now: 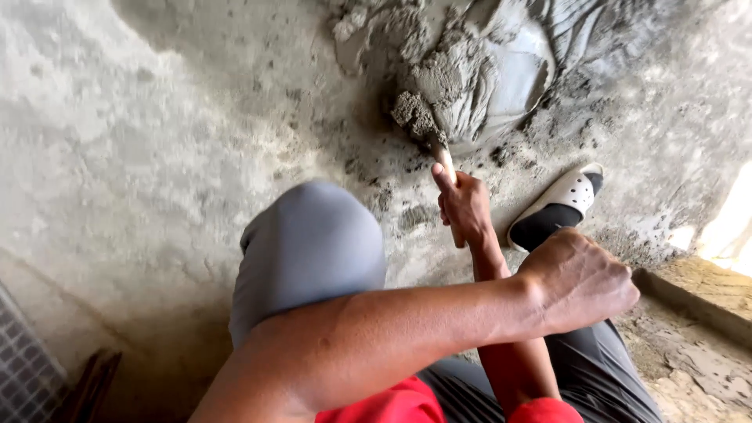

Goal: Mixing wet cement on a concrete floor using a hand trowel

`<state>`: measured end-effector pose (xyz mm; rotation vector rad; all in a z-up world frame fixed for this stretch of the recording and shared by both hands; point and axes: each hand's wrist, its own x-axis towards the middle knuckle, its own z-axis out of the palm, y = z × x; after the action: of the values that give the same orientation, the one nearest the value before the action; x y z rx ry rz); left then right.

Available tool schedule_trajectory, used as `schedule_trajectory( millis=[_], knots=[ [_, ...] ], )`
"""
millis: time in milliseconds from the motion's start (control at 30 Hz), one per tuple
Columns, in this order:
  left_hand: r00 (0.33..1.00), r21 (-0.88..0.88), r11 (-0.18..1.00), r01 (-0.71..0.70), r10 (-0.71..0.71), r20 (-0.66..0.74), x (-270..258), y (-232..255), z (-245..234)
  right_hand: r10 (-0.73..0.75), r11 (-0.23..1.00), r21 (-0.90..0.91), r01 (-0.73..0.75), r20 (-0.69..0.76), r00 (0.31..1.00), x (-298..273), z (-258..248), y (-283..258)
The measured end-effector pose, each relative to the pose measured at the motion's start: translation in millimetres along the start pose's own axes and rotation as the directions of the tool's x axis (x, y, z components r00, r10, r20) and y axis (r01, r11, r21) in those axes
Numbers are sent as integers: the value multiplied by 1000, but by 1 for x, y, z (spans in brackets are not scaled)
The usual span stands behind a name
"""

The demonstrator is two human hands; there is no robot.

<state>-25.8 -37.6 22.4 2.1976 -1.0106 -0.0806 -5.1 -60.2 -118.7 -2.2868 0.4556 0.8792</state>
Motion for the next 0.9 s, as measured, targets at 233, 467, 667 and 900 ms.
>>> schedule_trajectory(
  millis=[233, 467, 667, 900],
  knots=[
    [1000, -20, 1000, 18, -18, -14, 1, 5, -9, -191, 629, 775, 54, 87, 978, -23, -41, -45],
    [999, 31, 999, 24, -25, 25, -1, 6, -3, -154, 598, 801, -35, 157, 975, -20, -53, -31],
    [1000, -15, 1000, -5, 5, 20, 0, 7, -14, 101, 981, 139, -137, 241, 965, -9, -24, 72],
    [997, 66, 998, -12, 7, 75, 1, 3, -4, 78, 984, -165, -67, 60, 995, 16, -48, 49]
  ],
)
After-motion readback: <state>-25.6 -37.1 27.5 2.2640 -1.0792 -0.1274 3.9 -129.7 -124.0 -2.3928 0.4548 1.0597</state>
